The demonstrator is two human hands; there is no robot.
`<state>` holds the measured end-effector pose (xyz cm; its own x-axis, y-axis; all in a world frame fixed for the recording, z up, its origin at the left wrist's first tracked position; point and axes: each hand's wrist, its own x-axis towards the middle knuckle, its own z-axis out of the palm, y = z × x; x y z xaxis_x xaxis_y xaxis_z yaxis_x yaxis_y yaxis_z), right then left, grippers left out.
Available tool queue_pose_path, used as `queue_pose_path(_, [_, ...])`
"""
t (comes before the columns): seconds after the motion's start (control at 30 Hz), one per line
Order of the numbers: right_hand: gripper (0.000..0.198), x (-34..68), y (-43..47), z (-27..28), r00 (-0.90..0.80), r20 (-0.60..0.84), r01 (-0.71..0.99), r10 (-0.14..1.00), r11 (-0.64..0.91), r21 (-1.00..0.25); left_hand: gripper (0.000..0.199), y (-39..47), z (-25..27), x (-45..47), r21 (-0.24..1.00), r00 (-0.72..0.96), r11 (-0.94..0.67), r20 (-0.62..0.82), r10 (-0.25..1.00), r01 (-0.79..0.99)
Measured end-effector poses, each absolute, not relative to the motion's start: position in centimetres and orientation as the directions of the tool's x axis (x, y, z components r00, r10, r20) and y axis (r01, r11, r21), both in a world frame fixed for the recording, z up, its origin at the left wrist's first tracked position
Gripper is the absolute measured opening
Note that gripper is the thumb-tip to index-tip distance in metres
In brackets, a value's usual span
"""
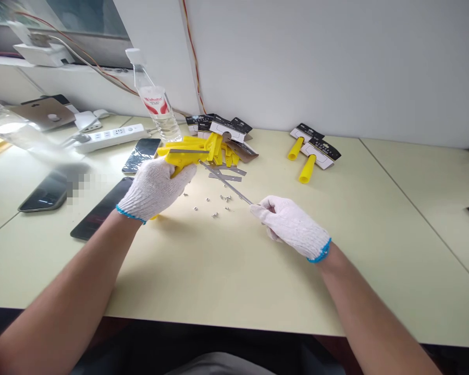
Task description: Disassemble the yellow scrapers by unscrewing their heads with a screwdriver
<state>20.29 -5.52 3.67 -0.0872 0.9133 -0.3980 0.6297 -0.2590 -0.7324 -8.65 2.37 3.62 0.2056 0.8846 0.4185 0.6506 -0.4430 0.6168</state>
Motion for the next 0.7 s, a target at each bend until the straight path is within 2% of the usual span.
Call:
queue_pose_path(0.1, [0.064, 20.19, -5.66, 3.72, -0.159, -0.416, 0.533, 0.895, -0.276, -0.799, 0.030, 2.38, 3.55, -8.64, 0.544, 0.208, -0.458, 0.459, 0.864, 0.703])
queue_pose_path(0.17, [0.064, 20.23, -5.55, 3.55, -0.160, -0.409, 0.488, 0.898, -0.288, -0.824, 0.030, 2.36, 3.53, -8.66, 0.518, 0.207, -0.459, 0.472, 0.857, 0.721])
queue_pose_path(0.27, [0.053, 20.35, -5.30, 3.45, -0.096, -0.367, 0.552, 0.925, -0.257, -0.793, 0.029, 2.33, 3.55, -8.69, 0.509, 0.203, -0.458, 0.478, 0.855, 0.729])
queue_pose_path(0.37, [0.041, 20.31, -5.38, 3.75, -0.071, -0.422, 0.653, 0.904, -0.278, -0.704, 0.030, 2.32, 3.60, -8.70, 0.509, 0.212, -0.458, 0.468, 0.858, 0.729])
queue_pose_path(0.53, [0.061, 20.00, -5.67, 3.92, -0.171, -0.472, 0.511, 0.865, -0.332, -0.793, 0.032, 2.32, 3.57, -8.71, 0.502, 0.244, -0.474, 0.457, 0.855, 0.723])
queue_pose_path(0.63, [0.058, 20.10, -5.42, 3.61, -0.122, -0.438, 0.459, 0.891, -0.341, -0.820, 0.036, 2.32, 3.55, -8.71, 0.506, 0.208, -0.442, 0.453, 0.867, 0.740])
queue_pose_path(0.7, [0.053, 20.23, -5.30, 3.56, -0.104, -0.402, 0.499, 0.910, -0.302, -0.812, 0.036, 2.29, 3.59, -8.69, 0.512, 0.197, -0.432, 0.450, 0.871, 0.742])
